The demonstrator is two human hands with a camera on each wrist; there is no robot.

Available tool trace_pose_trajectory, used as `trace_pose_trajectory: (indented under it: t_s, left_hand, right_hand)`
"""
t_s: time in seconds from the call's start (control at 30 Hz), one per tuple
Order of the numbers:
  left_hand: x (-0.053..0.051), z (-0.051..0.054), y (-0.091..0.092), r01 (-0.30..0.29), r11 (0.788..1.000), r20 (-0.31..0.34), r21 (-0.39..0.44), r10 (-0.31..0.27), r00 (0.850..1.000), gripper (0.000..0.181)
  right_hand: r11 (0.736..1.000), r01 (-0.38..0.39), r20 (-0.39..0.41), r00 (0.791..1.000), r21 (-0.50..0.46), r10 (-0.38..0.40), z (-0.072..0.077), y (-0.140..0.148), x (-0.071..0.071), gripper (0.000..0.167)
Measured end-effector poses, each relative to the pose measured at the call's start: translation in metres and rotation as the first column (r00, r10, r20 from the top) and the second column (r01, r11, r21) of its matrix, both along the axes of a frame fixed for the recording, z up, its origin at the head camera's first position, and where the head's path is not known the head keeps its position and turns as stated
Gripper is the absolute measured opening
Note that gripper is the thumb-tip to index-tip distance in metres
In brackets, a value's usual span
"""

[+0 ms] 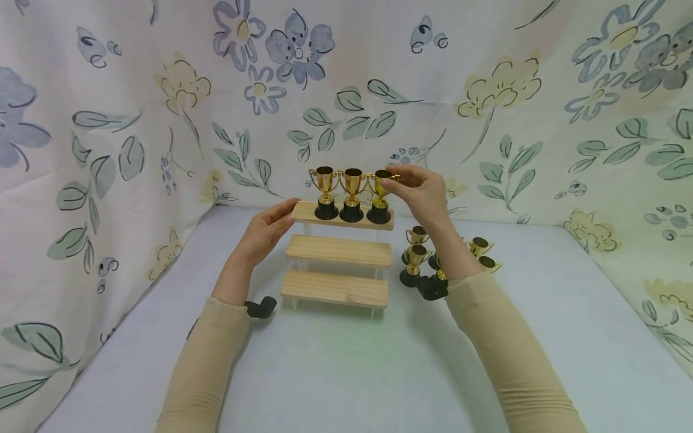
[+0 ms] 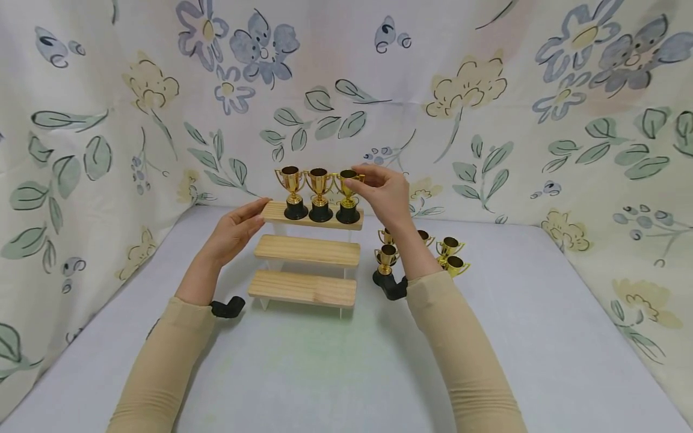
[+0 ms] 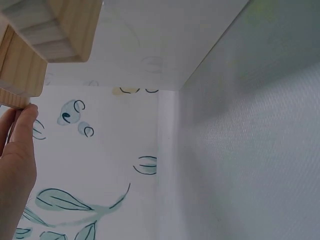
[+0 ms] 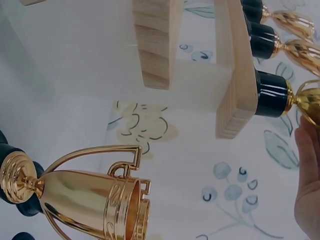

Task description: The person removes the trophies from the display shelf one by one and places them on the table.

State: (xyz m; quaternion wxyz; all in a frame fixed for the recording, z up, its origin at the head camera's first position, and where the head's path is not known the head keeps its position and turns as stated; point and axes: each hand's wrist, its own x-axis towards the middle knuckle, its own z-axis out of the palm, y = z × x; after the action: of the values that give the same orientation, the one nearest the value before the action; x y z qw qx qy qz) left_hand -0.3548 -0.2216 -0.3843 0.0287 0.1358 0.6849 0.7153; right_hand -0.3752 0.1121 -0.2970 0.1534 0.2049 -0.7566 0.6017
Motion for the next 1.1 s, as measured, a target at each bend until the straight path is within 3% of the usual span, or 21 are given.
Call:
trace_pose_trajectory:
  t_s: [0.5,0.83,1.1]
  left_hand:
    - [0.000,0.002,0.001,0.005,1.000,0.011,0.020,-0.006,1.000,0.055]
    - [-0.001,0.001,0.002,0.013,1.000,0.010,0.022,-0.013,1.000,0.055]
    - [0.000,0.002,0.001,0.001,1.000,0.015,0.007,-0.001,1.000,0.055]
  right_hand:
    - [0.999,0.025,-0.002,1.000,-0.046,-0.025,-0.001,0.017,0.009,0.041]
    - [0.994,0.068,-0.041,0.997,-0.088,-0.072,0.000,0.032,0.022,0.034]
    - [0.990,0.133,-0.025,0.991,-0.040,-0.134,0.000,0.045,0.039,0.036]
